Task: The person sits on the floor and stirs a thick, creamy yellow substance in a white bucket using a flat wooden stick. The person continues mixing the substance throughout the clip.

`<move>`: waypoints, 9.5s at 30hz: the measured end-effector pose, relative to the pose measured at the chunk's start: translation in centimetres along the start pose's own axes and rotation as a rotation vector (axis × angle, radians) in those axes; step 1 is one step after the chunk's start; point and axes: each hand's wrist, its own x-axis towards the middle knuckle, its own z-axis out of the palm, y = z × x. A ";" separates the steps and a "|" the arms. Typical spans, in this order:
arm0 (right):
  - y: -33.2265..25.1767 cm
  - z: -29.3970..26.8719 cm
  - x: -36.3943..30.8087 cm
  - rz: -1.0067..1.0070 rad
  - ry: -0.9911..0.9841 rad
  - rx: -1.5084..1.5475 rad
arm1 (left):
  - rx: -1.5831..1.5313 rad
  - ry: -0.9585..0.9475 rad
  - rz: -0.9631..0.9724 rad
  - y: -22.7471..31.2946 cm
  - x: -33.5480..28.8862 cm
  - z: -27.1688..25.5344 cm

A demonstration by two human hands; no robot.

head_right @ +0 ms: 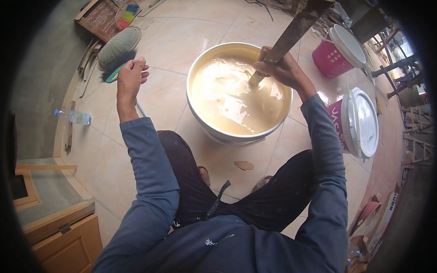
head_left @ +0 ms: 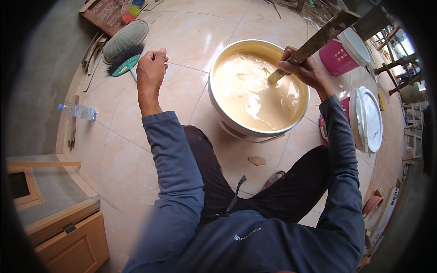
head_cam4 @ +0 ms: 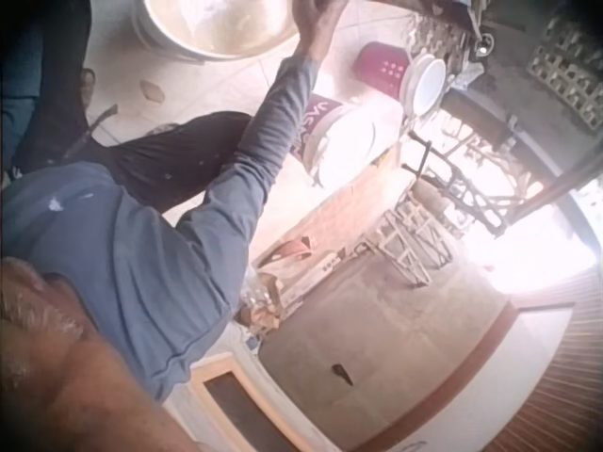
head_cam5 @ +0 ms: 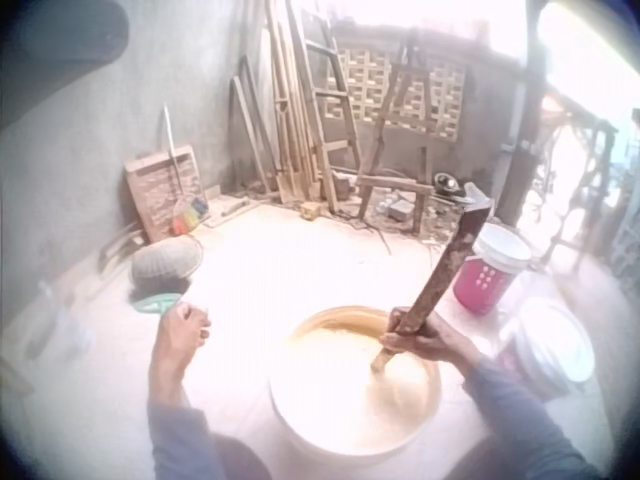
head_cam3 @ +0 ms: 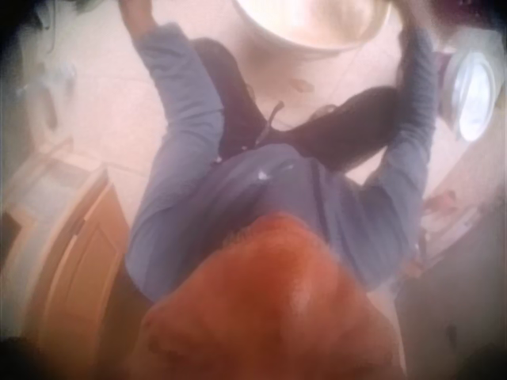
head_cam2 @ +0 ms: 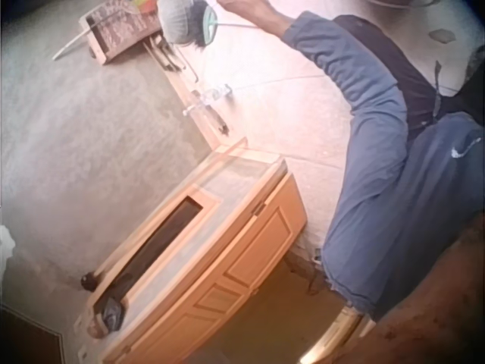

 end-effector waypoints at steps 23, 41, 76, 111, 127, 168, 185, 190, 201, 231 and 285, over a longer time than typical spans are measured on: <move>-2.3 -2.3 0.9 -0.152 0.290 -0.036 | 0.022 -0.012 0.006 0.2 0.7 0.5; -3.8 -3.8 -1.8 0.053 0.017 0.152 | 0.005 -0.016 -0.001 -0.4 1.0 0.0; -2.7 -3.4 -2.2 -0.021 0.031 0.258 | 0.038 -0.039 -0.017 -0.2 0.7 0.2; -2.3 -7.2 -3.1 0.018 0.220 0.348 | 0.073 -0.059 -0.022 -0.8 0.9 0.1; 0.9 -2.3 1.2 0.031 0.157 -0.048 | 0.059 -0.067 -0.051 -0.3 0.7 0.3; 0.5 -2.1 -1.3 0.202 0.027 0.155 | 0.096 -0.072 -0.042 -0.9 1.0 0.2; -3.3 -6.0 -0.5 -0.183 0.320 0.114 | 0.096 -0.076 -0.044 -0.8 0.8 0.6; -0.4 -3.5 1.1 0.010 0.206 0.038 | 0.090 -0.086 -0.053 -0.5 0.6 0.4; 0.1 -1.4 -0.8 0.212 -0.067 0.190 | 0.068 -0.084 -0.044 -0.9 0.8 0.0; -0.9 -2.0 -0.4 0.234 -0.099 0.105 | 0.104 -0.098 -0.069 -1.3 0.8 -0.3; -2.8 -7.5 -2.4 -0.137 0.366 0.388 | 0.193 -0.181 -0.042 -0.6 0.7 1.4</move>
